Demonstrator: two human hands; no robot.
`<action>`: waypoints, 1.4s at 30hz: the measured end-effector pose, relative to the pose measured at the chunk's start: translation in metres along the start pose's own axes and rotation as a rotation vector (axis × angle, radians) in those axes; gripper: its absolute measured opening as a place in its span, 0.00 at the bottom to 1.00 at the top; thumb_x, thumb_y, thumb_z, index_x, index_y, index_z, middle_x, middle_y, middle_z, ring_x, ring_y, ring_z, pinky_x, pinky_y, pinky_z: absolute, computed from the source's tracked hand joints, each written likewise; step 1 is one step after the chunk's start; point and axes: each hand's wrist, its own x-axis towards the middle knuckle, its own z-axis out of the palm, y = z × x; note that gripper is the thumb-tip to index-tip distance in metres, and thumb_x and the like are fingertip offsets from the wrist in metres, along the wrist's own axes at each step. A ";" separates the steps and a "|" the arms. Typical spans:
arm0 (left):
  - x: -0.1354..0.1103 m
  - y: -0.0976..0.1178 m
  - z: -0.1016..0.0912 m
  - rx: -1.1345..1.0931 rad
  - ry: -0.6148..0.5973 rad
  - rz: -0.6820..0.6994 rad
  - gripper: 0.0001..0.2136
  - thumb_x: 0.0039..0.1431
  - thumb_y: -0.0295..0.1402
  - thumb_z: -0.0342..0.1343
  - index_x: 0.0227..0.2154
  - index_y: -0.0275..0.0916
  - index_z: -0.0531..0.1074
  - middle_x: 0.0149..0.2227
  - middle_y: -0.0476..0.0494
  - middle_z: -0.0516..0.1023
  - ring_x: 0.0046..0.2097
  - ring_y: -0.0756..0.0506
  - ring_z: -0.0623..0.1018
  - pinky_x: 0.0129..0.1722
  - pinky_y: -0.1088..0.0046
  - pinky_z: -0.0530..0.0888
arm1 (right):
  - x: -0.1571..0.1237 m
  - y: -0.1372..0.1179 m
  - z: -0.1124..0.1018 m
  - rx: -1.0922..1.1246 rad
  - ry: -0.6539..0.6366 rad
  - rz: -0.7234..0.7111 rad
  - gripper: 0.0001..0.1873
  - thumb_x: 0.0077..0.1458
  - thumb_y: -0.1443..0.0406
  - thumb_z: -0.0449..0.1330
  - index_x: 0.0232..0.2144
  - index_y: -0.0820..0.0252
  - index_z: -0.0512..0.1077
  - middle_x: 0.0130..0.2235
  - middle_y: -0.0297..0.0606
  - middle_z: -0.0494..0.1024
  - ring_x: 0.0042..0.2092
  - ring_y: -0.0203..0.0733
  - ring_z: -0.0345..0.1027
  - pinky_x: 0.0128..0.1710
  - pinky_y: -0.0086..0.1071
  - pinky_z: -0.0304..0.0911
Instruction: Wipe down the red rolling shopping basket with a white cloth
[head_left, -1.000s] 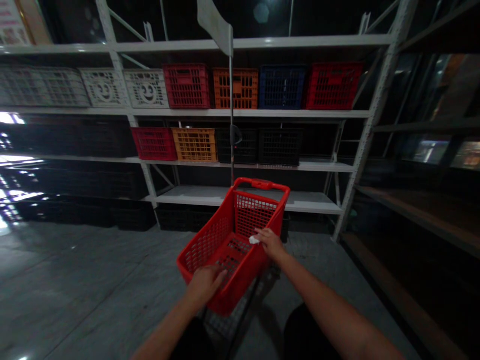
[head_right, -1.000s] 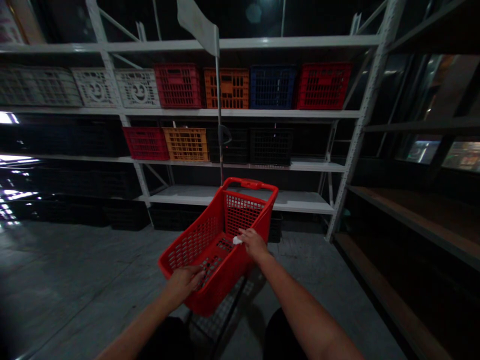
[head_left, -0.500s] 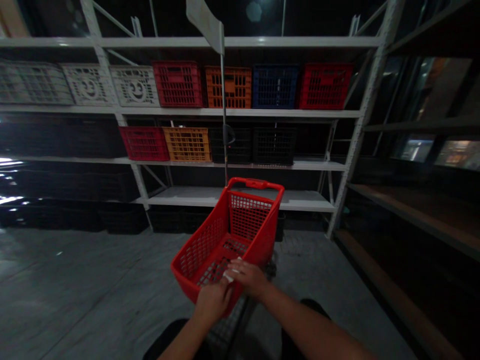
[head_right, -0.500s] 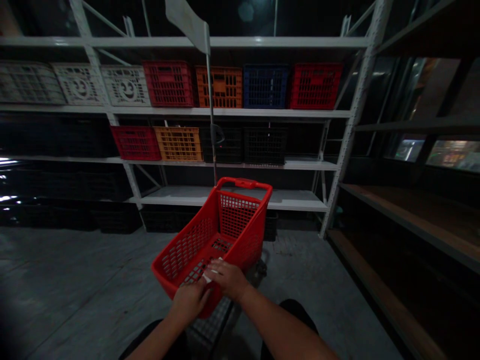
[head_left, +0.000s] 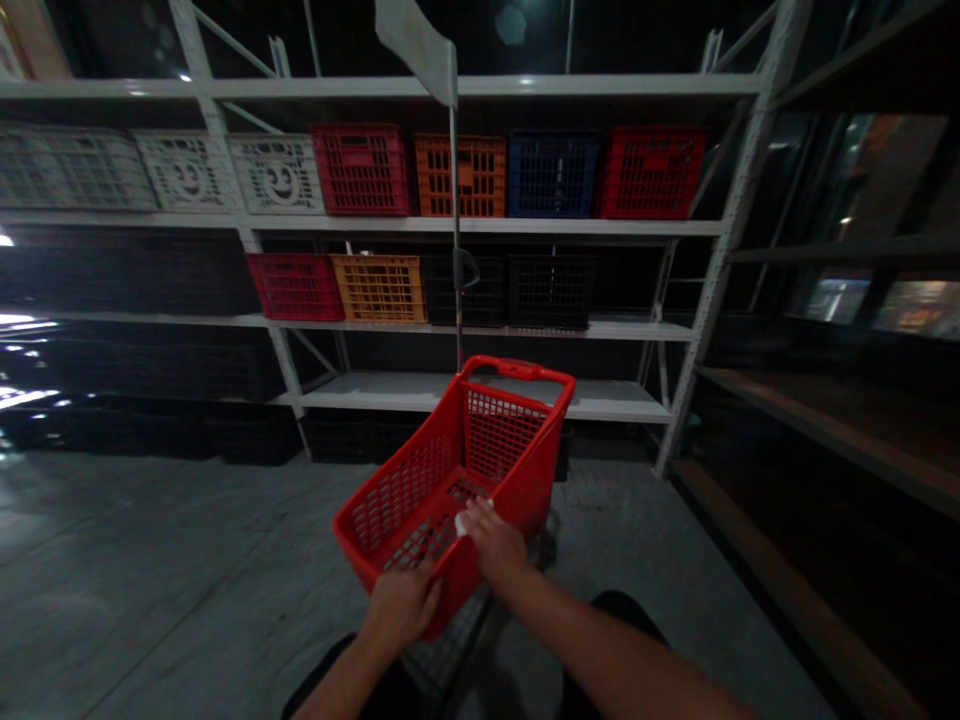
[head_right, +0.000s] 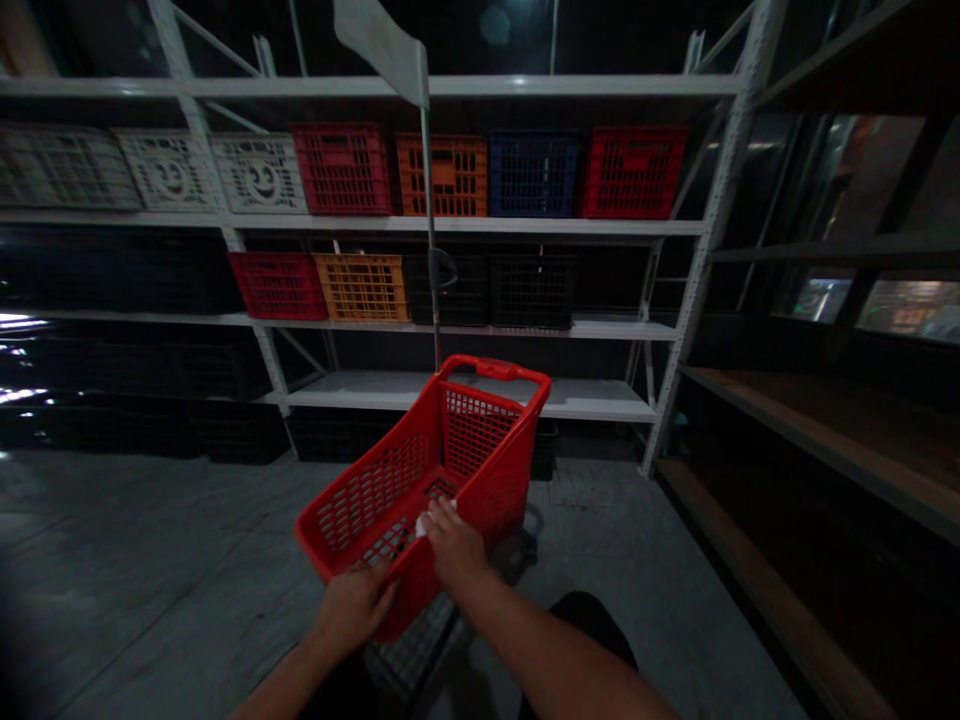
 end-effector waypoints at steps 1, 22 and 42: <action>-0.001 -0.005 -0.001 -0.007 -0.002 0.004 0.16 0.57 0.37 0.38 0.39 0.38 0.68 0.32 0.40 0.77 0.36 0.43 0.76 0.36 0.68 0.68 | -0.003 -0.017 0.004 0.016 -0.013 -0.040 0.23 0.54 0.72 0.50 0.53 0.63 0.63 0.56 0.44 0.64 0.60 0.44 0.50 0.57 0.40 0.54; 0.031 -0.059 -0.040 0.003 -0.055 -0.029 0.22 0.56 0.48 0.38 0.39 0.38 0.69 0.34 0.39 0.78 0.38 0.42 0.76 0.38 0.68 0.68 | 0.034 0.036 -0.030 -0.101 0.069 0.094 0.23 0.53 0.75 0.46 0.51 0.62 0.66 0.53 0.42 0.67 0.59 0.44 0.52 0.56 0.40 0.55; 0.080 -0.009 -0.037 0.088 0.042 -0.131 0.28 0.59 0.49 0.27 0.32 0.38 0.71 0.29 0.37 0.78 0.34 0.41 0.77 0.32 0.68 0.69 | 0.022 0.163 -0.154 -0.145 0.489 0.530 0.27 0.52 0.76 0.43 0.52 0.59 0.65 0.54 0.39 0.67 0.58 0.41 0.54 0.57 0.41 0.52</action>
